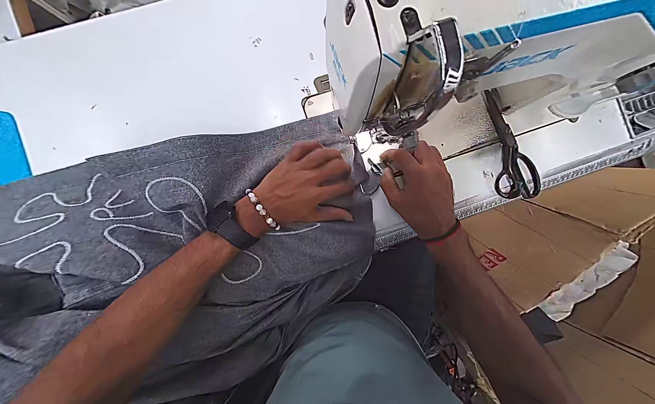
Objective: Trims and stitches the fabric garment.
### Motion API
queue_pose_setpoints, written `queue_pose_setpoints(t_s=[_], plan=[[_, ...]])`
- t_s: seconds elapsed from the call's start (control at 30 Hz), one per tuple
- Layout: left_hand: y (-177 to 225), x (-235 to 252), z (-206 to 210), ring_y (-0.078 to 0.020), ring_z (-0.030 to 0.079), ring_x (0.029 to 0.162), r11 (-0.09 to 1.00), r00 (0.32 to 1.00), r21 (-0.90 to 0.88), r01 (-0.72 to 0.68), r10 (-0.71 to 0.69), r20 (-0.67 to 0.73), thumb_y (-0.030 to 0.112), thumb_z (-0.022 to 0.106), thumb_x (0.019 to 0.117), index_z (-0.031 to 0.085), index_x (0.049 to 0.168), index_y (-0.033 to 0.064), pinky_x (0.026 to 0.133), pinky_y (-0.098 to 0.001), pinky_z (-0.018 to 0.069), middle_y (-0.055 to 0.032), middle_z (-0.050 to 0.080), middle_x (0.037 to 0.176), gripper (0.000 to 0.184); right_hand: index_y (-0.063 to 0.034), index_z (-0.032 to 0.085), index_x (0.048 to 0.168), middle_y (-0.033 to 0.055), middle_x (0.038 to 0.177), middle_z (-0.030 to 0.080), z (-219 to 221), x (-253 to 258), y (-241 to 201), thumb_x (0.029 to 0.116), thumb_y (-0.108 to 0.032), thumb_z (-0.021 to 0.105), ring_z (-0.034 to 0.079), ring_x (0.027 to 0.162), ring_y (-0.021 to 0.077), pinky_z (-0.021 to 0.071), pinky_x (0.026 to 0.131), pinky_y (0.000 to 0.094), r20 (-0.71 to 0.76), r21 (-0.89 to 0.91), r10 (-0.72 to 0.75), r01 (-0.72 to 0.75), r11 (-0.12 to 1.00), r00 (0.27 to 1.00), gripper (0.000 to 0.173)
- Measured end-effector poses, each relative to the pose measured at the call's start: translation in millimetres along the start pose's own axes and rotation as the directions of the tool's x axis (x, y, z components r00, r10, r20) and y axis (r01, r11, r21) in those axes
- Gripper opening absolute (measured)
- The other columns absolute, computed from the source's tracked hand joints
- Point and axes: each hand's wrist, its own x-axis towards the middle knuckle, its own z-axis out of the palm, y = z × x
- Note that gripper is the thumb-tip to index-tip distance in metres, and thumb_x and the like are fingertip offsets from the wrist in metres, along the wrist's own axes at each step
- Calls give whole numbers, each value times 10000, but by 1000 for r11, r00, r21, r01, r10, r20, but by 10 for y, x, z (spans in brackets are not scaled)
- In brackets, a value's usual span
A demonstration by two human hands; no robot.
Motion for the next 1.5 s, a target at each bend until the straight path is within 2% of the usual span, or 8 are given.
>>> queue_pose_setpoints(t_s=[0.1, 0.2, 0.4, 0.63, 1.07, 1.17, 1.33, 1.5], plan=[[30, -26, -5, -217, 654, 1111, 957, 994, -292, -4, -29, -109, 291, 605, 1024, 787, 974, 142, 1002, -433, 468, -39, 751, 1041, 241, -161, 733, 1195, 114, 1043, 641, -2, 11, 1, 952, -248, 642, 626, 941, 304, 508, 712, 465, 0, 21, -8, 8, 1000, 1000, 274], [33, -38, -31, -167, 677, 1111, 835, 980, -539, 110, -182, -82, 421, 508, 1053, 794, 1020, 123, 1018, -411, 498, -5, 772, 1071, 414, -166, 738, 1205, 114, 1044, 647, 73, 2, -29, 983, -305, 643, 625, 935, 303, 505, 715, 461, -48, 14, -14, 14, 1000, 999, 278], [-35, 28, 17, -237, 531, 1350, 910, 922, -173, 378, -387, -24, 274, 505, 1047, 686, 1334, 168, 1136, -431, 394, -8, 657, 1376, 356, -166, 749, 1192, 43, 1263, 709, 226, -101, -155, 1001, -118, 563, 623, 1214, 252, 505, 952, 437, -198, 10, -202, 208, 978, 959, 271], [-325, 45, -14, -252, 510, 1325, 984, 982, -34, 172, -169, 82, 383, 446, 1050, 620, 1427, 348, 1077, -470, 348, 39, 593, 1468, 417, -240, 749, 1239, -70, 1383, 675, 262, -224, -182, 978, -115, 548, 561, 1341, 203, 430, 1043, 456, -135, -33, -264, 262, 965, 955, 352], [170, 171, 32, -330, 474, 1366, 929, 923, 88, 360, -369, 114, 652, 491, 973, 629, 1422, 304, 1120, -561, 325, -88, 547, 1485, 584, -138, 775, 1023, 9, 1061, 768, 286, -273, -196, 948, -164, 591, 691, 967, 203, 494, 828, 427, -307, -45, -54, 42, 998, 950, 200], [414, 162, 94, -321, 384, 1466, 876, 871, 142, 461, -478, 116, 748, 498, 913, 525, 1520, 258, 1195, -544, 264, -81, 423, 1607, 780, -108, 725, 962, 105, 1004, 659, 182, -86, -239, 966, -399, 657, 619, 950, 305, 493, 786, 483, -135, 46, 158, -153, 987, 978, 299], [397, 77, 87, -316, 444, 1440, 898, 898, 53, 436, -438, 31, 574, 570, 966, 632, 1416, 180, 1198, -520, 323, -62, 544, 1518, 601, -75, 635, 758, 159, 949, 617, 11, 131, -557, 884, -245, 705, 607, 922, 360, 488, 727, 526, 27, 80, 109, -111, 991, 994, 223], [340, 52, 120, -265, 452, 1436, 903, 904, 67, 425, -427, 23, 398, 438, 1075, 613, 1437, 236, 1185, -485, 337, -15, 551, 1515, 434, -90, 586, 1335, 43, 758, 663, 53, -277, -634, 980, -294, 618, 636, 599, 195, 542, 533, 425, 201, 376, 348, -400, 836, 916, 411]])
